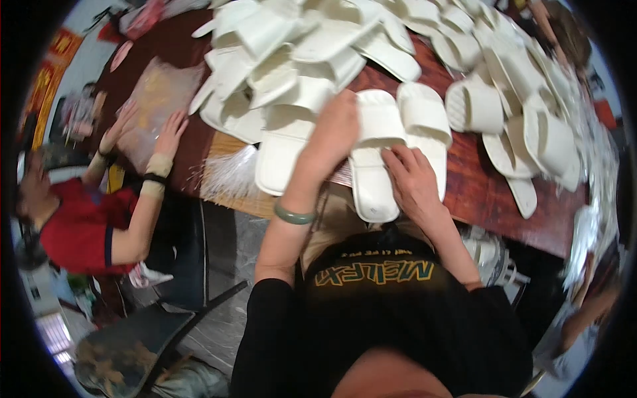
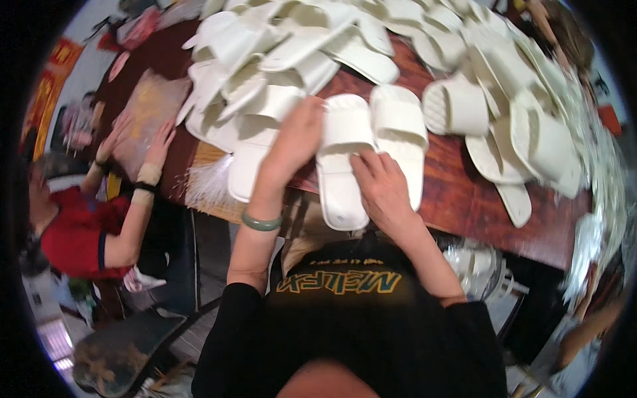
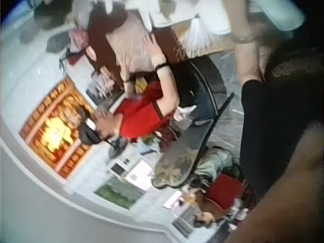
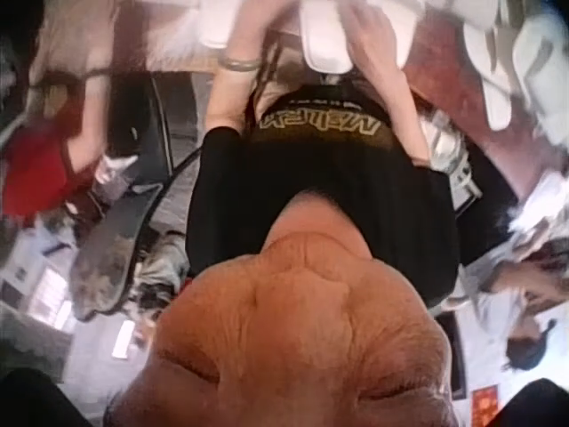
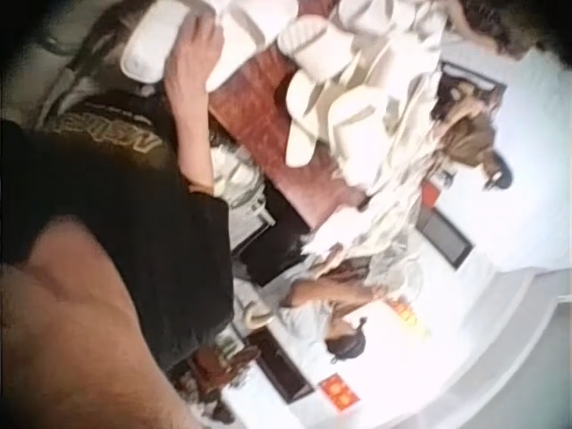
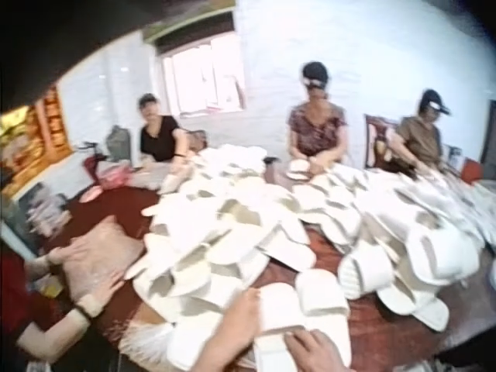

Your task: Finishing and packaging white plastic slippers at a shared workshop table.

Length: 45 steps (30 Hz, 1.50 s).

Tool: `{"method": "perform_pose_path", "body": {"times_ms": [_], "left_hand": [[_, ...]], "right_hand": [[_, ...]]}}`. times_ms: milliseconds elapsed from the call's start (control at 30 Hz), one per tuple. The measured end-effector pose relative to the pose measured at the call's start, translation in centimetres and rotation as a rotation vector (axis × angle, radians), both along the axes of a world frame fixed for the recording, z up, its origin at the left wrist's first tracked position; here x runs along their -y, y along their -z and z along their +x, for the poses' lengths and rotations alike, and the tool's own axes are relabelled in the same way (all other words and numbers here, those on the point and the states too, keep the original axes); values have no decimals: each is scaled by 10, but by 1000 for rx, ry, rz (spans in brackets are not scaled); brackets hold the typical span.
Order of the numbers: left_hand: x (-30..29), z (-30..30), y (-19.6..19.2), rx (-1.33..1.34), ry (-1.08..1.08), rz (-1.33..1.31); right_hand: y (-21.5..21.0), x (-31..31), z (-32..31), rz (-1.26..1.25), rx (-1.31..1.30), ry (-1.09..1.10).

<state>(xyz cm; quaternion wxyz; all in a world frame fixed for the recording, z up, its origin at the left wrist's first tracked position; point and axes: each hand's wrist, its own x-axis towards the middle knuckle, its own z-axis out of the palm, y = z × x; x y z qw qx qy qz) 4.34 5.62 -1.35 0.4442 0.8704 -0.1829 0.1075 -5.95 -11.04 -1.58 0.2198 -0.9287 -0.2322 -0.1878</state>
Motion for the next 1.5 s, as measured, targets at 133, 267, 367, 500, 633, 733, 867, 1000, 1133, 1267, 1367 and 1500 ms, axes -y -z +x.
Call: {"method": "perform_pose_path", "body": {"times_ms": [133, 267, 367, 500, 633, 733, 867, 1000, 1133, 1267, 1367, 1500], "left_hand": [[11, 2, -7, 43, -82, 187], [17, -2, -24, -111, -42, 413], [22, 2, -37, -149, -34, 458], [18, 13, -46, -222, -2, 520], [18, 5, -52, -254, -37, 552], [17, -7, -42, -238, -72, 564], [27, -8, -35, -306, -115, 552], [31, 1, -22, -214, -177, 484], [27, 12, -6, -107, -187, 342], [10, 22, 2, -206, -70, 155], [4, 20, 3, -304, -36, 126], [9, 3, -3, -295, -50, 97]], "right_hand": [[13, 15, -9, 6, 27, 60], [17, 18, -16, 23, 34, 56], [17, 19, -18, 23, 18, 52], [15, 18, -16, 49, 7, 42], [14, 17, -16, 80, 24, 53], [9, 16, -16, 95, 21, 78], [12, 14, -20, 32, 23, 53], [11, 14, -21, 51, 17, 53], [11, 15, -19, 86, 28, 73], [1, 13, -19, 43, 3, 97], [-3, -4, -12, -191, 28, 120], [2, -12, -4, -225, -6, 135]]}}
